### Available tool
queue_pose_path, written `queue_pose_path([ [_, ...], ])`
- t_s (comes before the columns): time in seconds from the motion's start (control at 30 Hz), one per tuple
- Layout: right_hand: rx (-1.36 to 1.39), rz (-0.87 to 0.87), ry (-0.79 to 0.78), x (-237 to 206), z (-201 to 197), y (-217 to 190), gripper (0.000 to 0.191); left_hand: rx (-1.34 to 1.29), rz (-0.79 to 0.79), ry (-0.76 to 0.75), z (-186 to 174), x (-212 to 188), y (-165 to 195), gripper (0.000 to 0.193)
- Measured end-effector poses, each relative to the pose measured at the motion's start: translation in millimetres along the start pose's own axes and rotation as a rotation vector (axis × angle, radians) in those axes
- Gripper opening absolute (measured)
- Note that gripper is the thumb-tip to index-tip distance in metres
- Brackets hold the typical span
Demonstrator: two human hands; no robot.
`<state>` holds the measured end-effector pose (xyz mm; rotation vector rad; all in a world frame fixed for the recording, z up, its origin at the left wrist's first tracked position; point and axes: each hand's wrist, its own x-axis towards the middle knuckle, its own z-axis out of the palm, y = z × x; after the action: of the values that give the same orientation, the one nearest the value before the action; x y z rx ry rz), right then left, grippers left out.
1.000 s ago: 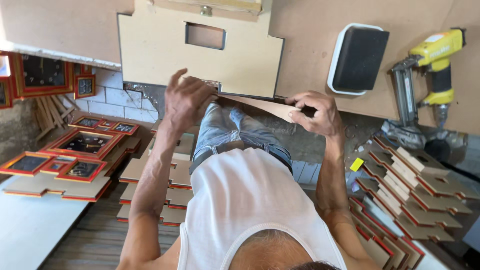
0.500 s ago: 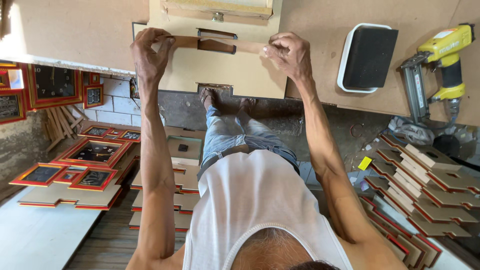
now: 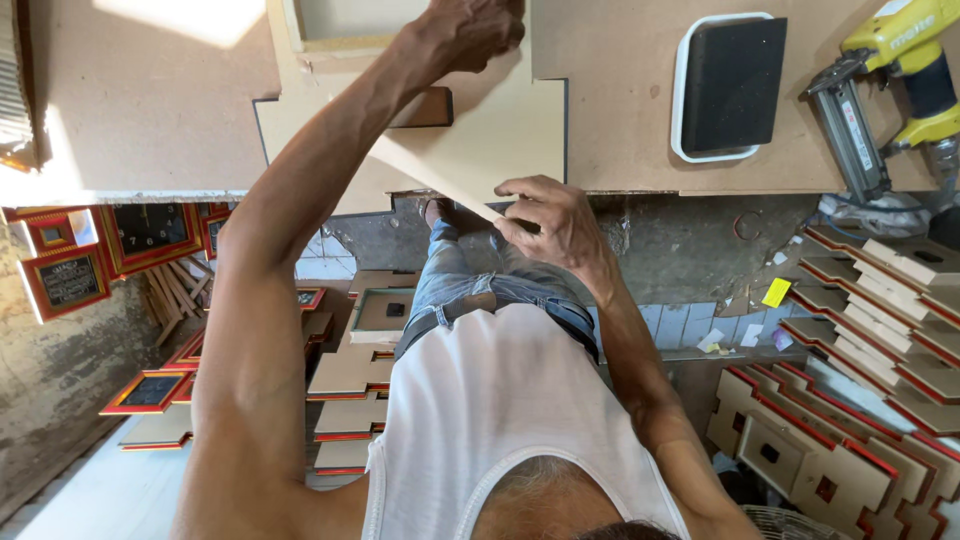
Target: The person assembles wooden frames by applying adhesive tape to the edges of flat wooden pieces and pressing them together. They repeatedly pick up pieces, apply tape, and join them to form frame structures on a workbench.
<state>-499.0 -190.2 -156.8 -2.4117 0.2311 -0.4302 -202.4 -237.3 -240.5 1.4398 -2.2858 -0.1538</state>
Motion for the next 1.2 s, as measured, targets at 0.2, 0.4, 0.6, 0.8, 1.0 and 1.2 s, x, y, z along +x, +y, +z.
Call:
queue_pose_path([
  [0.2,0.157,0.104,0.055,-18,-6,3,0.014,-0.232,-0.051,-0.031,1,-10,-6,0.033],
  [0.4,0.177,0.16,0.087,-27,-13,13,0.015,-0.563,-0.312,-0.046,-13,-8,3,0.036],
  [0.6,0.219,0.198,0.068,-24,-15,15,0.016,0.1,0.072,0.145,11,-9,0,0.009],
  [0.8,0.188,0.223,0.055,-17,-29,14,0.013,-0.108,0.016,0.192,-12,-7,7,0.016],
  [1.0,0.132,0.094,-0.122,-2,-57,15,0.014,-0.45,-0.123,-0.29,-38,-29,128,0.063],
  [1.2,0.216,0.075,-0.202,22,-75,40,0.01,-0.09,-0.39,0.05,-44,-142,134,0.011],
])
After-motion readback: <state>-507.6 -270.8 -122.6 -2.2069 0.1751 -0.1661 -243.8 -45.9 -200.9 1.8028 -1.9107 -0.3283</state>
